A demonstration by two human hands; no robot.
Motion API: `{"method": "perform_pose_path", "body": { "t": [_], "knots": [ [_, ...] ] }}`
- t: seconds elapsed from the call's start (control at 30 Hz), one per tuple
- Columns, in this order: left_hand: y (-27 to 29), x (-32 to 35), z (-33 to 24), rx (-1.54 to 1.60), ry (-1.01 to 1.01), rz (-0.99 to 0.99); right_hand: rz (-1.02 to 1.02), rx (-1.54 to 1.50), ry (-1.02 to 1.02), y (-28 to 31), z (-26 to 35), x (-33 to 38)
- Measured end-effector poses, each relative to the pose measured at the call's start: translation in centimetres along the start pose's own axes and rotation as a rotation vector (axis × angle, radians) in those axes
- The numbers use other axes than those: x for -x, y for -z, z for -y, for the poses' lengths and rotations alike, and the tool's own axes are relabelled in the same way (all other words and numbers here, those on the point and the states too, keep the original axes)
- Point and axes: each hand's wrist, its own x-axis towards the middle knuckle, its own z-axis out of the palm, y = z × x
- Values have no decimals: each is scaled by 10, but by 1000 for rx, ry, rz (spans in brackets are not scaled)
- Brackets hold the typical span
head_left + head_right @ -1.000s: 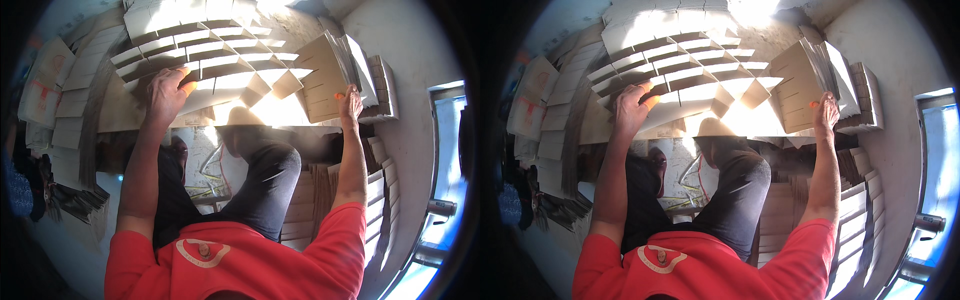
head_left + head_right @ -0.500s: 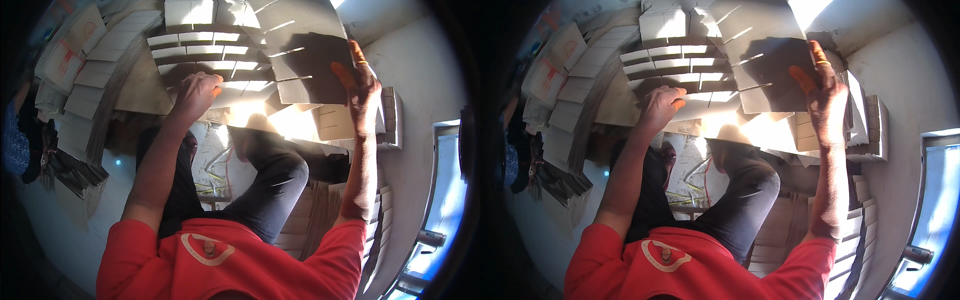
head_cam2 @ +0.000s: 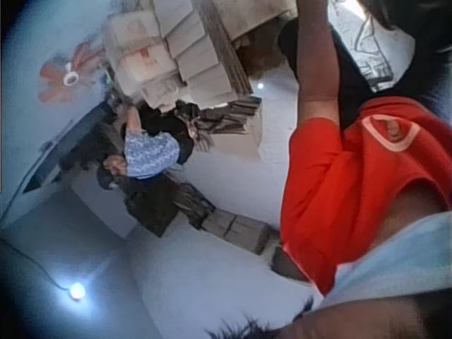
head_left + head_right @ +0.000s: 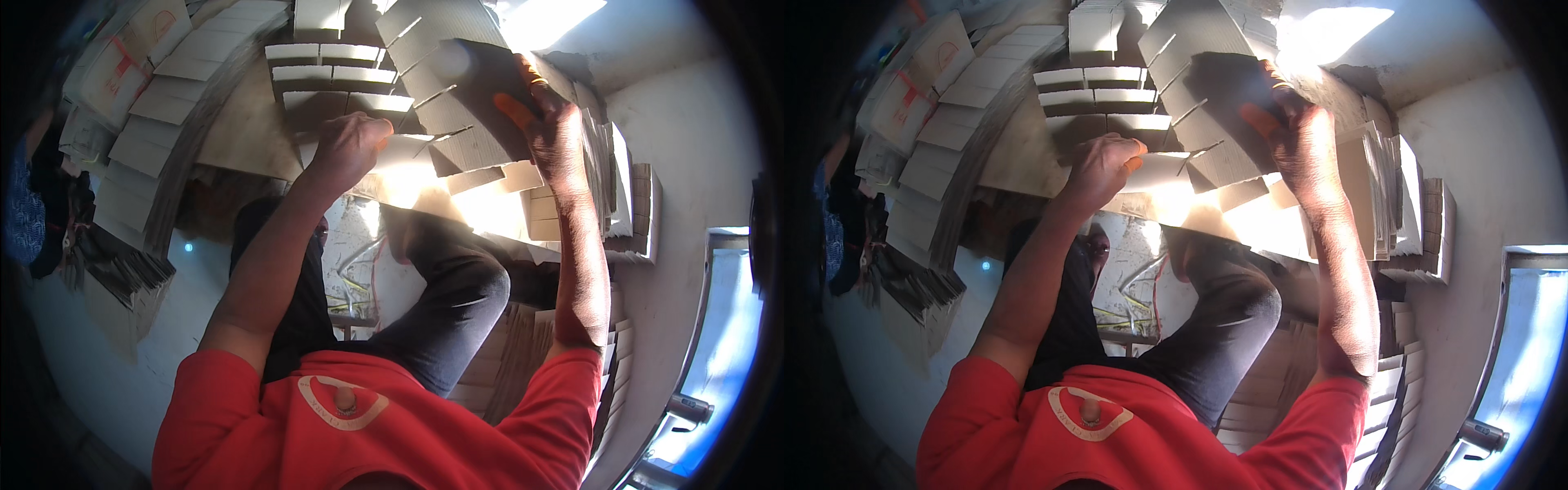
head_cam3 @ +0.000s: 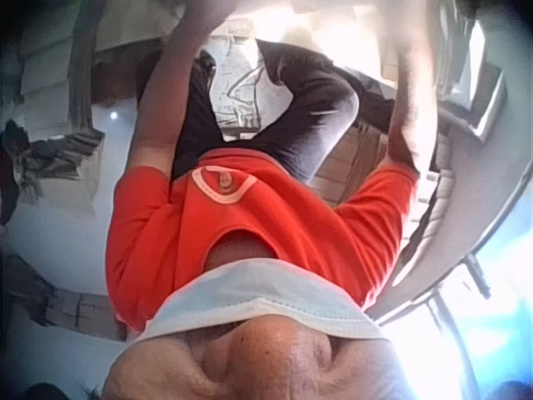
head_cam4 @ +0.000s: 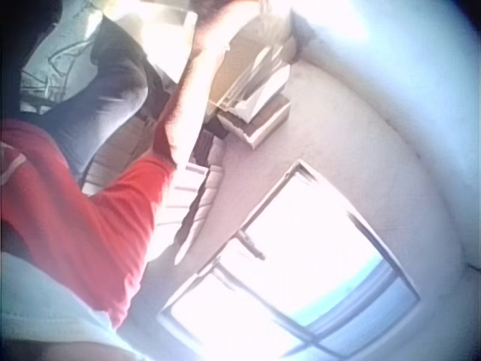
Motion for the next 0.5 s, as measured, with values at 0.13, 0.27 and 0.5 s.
{"method": "perform_pose_path", "body": {
  "t": [0.13, 0.27, 0.5],
  "knots": [
    [1, -2, 0, 7, 25, 25, 64, -138, -22, 3, -4, -10],
    [-2, -5, -1, -26, 16, 10, -45, -95, 122, -11, 5, -3],
    [2, -7, -4, 5, 28, 17, 255, -142, -2, -42, -1, -2]
  ]
}}
